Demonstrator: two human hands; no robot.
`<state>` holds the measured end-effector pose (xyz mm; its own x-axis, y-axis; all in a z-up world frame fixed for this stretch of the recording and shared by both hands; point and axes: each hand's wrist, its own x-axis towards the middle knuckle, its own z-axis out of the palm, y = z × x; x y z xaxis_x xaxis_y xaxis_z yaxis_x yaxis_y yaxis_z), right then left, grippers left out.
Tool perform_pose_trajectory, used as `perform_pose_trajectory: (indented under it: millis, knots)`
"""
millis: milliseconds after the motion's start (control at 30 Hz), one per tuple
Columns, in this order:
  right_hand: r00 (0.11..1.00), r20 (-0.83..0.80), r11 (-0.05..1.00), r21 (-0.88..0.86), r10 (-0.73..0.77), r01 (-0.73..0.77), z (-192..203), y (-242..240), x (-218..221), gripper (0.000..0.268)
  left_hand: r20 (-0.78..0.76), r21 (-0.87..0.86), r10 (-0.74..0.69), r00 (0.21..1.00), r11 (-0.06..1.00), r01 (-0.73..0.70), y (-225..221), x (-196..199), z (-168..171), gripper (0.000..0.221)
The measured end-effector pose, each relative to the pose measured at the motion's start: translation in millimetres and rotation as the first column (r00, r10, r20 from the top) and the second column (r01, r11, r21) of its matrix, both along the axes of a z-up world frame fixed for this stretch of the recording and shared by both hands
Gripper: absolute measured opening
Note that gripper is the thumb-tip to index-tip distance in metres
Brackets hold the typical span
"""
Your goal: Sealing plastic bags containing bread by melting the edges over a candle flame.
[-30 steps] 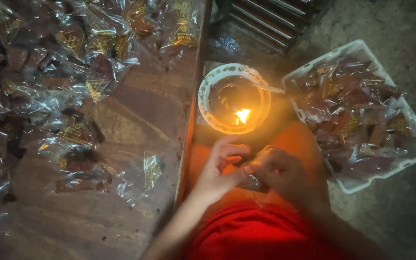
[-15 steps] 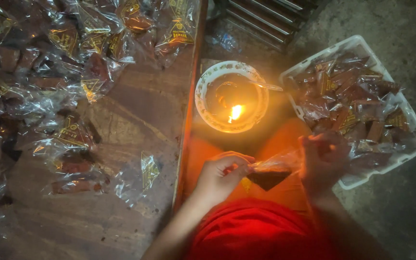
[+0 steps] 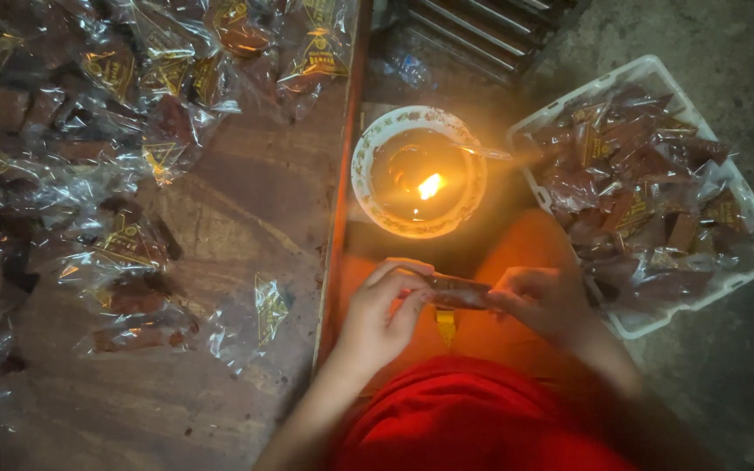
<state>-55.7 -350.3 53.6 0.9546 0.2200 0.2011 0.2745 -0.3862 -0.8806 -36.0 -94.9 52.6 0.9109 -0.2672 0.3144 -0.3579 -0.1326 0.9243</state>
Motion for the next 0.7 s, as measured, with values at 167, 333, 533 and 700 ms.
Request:
perform_pose_trajectory:
  millis: [167, 333, 533, 700]
  knots:
    - [0.818, -0.531, 0.946, 0.087, -0.222, 0.313, 51, 27, 2, 0.027, 0.053, 0.265, -0.118, 0.992, 0.959, 0.100, -9, 5, 1, 0.056]
    - [0.826, -0.561, 0.736, 0.579, 0.049, 0.350, -2, 46, 4, 0.024, -0.305, 0.194, -0.111, 0.946, 0.965, 0.175, -34, -9, -55, 0.042]
    - [0.812, -0.569, 0.926, 0.221, -0.131, 0.305, -18, 57, 33, 0.008, -0.549, -0.395, -0.363, 0.753, 0.907, 0.150, -43, -7, -142, 0.029]
    - [0.746, -0.558, 0.900, -0.003, -0.363, 0.436, -97, 60, 77, 0.021, -0.875, -0.357, -0.374, 0.306, 0.927, 0.113, -45, 5, -142, 0.088]
